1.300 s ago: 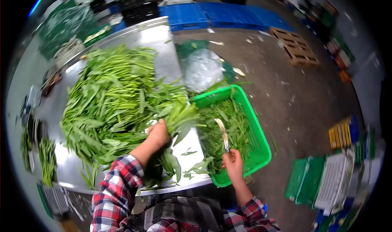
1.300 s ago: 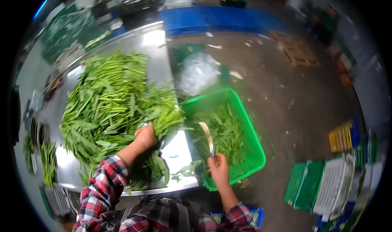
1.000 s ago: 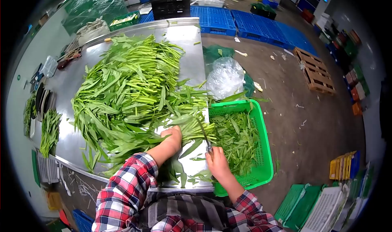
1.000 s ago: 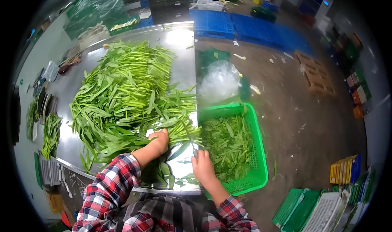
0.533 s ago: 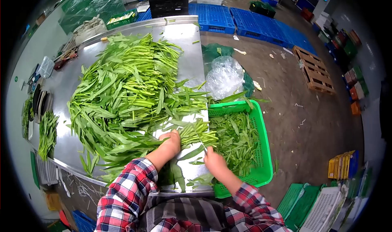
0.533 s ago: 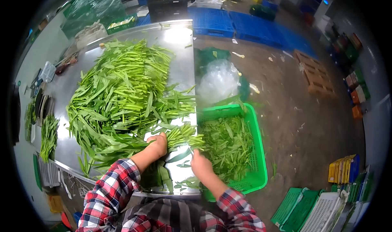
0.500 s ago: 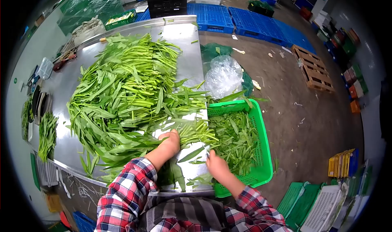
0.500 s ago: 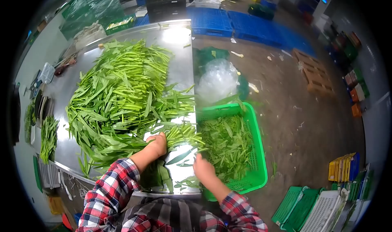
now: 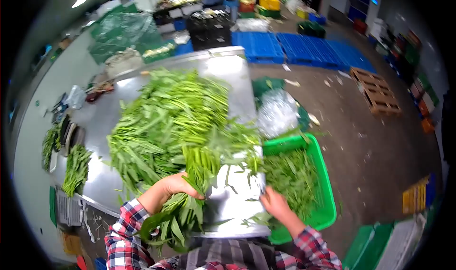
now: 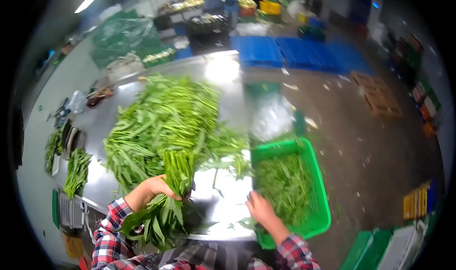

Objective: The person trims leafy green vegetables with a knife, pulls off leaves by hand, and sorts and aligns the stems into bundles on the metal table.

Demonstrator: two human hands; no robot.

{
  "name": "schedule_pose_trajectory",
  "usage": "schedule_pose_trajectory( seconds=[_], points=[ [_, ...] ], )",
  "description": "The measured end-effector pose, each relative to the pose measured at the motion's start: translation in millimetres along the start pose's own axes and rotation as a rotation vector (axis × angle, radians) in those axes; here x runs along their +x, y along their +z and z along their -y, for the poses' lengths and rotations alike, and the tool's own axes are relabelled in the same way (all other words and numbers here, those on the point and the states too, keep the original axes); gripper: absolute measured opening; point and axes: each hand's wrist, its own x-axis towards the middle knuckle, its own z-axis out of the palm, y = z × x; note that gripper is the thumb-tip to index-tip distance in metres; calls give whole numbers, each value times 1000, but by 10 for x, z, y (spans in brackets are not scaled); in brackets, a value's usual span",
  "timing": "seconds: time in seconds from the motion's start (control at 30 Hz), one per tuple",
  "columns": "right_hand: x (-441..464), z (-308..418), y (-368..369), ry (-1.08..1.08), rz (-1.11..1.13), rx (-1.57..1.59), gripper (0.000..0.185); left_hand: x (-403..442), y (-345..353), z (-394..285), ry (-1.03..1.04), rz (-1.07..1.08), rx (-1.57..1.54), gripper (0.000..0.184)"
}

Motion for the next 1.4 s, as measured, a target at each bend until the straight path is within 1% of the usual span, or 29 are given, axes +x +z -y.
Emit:
schedule_pose_trajectory(
  seconds=[0.03, 0.07, 0.13, 0.17, 0.23, 0.27, 0.3, 0.37, 0.4, 0.43, 0.47, 0.5, 0.57, 0.6, 0.63, 0.67, 0.73, 0.77, 0.8, 0.83, 0.9, 0.97, 1.0, 1.03, 1.1, 1.17, 1.2, 1.27, 1.4],
  points=[
    [-6, 75, 94, -38, 116, -57, 34, -162, 2, -113, 135, -177, -29, 46],
    [-58, 157, 165, -65, 235, -122, 36, -341, -182, -38, 117, -204, -136, 44],
    [-40, 386, 222, -246, 367, -260, 40, -449, -207, -182, 300, -433, 372, 44],
    [52, 590, 118, -299, 375, -343, 45, -532, -205, -232, 365, -536, 537, 35],
    [328, 892, 1, -380, 266, -224, 58, -667, -153, -260, 426, -714, 809, 41],
    [369, 1222, -149, -408, 115, 54, 77, -722, -125, -234, 393, -748, 939, 45],
    [484, 1411, -216, -401, 166, 267, 95, -752, -82, -211, 403, -772, 962, 47],
    [684, 1977, -379, -525, 210, 407, 117, -774, -42, -266, 436, -817, 1018, 51],
    [764, 2231, -376, -584, 217, 386, 122, -802, 7, -362, 409, -760, 782, 53],
    [842, 2446, -313, -654, 237, 424, 123, -784, 20, -338, 489, -784, 639, 53],
    [932, 2551, -122, -662, 285, 480, 116, -772, 31, -331, 567, -804, 496, 52],
    [952, 2624, 54, -635, 447, 650, 108, -769, 61, -385, 572, -874, 550, 48],
    [847, 2802, 298, -650, 455, 858, 90, -774, 102, -490, 630, -1000, 588, 42],
    [776, 2887, 384, -690, 299, 897, 80, -807, 91, -533, 686, -1052, 574, 40],
    [776, 2910, 511, -563, 385, 1027, 68, -847, 66, -578, 636, -1047, 608, 39],
    [779, 2900, 528, -506, 430, 1100, 65, -827, 31, -681, 590, -1031, 645, 43],
    [897, 2839, 610, -283, 510, 1382, 48, -987, -32, -1082, 208, -705, 417, 70],
    [893, 2844, 592, -285, 410, 1409, 38, -1077, -261, -951, 211, -637, 409, 83],
    [923, 2824, 550, -186, 491, 1492, 39, -1201, -527, -835, 218, -567, 408, 98],
    [962, 2801, 557, -181, 459, 1517, 40, -1319, -587, -867, 241, -412, 164, 118],
    [981, 2762, 565, -140, 425, 1534, 41, -1371, -715, -512, 252, -518, 189, 108],
    [974, 2761, 542, -80, 432, 1503, 42, -1334, -452, -351, 100, -586, 295, 100],
    [974, 2751, 556, -101, 422, 1502, 43, -1250, -445, -77, 169, -650, 404, 94],
    [982, 2744, 579, -123, 411, 1501, 43, -1169, -310, 15, 255, -742, 327, 90],
    [973, 2762, 591, -155, 394, 1485, 44, -1046, -201, 216, 355, -875, 290, 98],
    [938, 2802, 652, -161, 412, 1482, 43, -930, 57, 183, 347, -817, 437, 110],
    [928, 2838, 691, -183, 417, 1477, 42, -867, 104, 301, 275, -882, 476, 119],
    [812, 2926, 689, -136, 398, 1456, 55, -691, -132, 625, 276, -719, 267, 122],
    [806, 2890, 779, -92, 486, 1659, 66, -770, 7, 508, 381, -818, 9, 113]
  ],
)
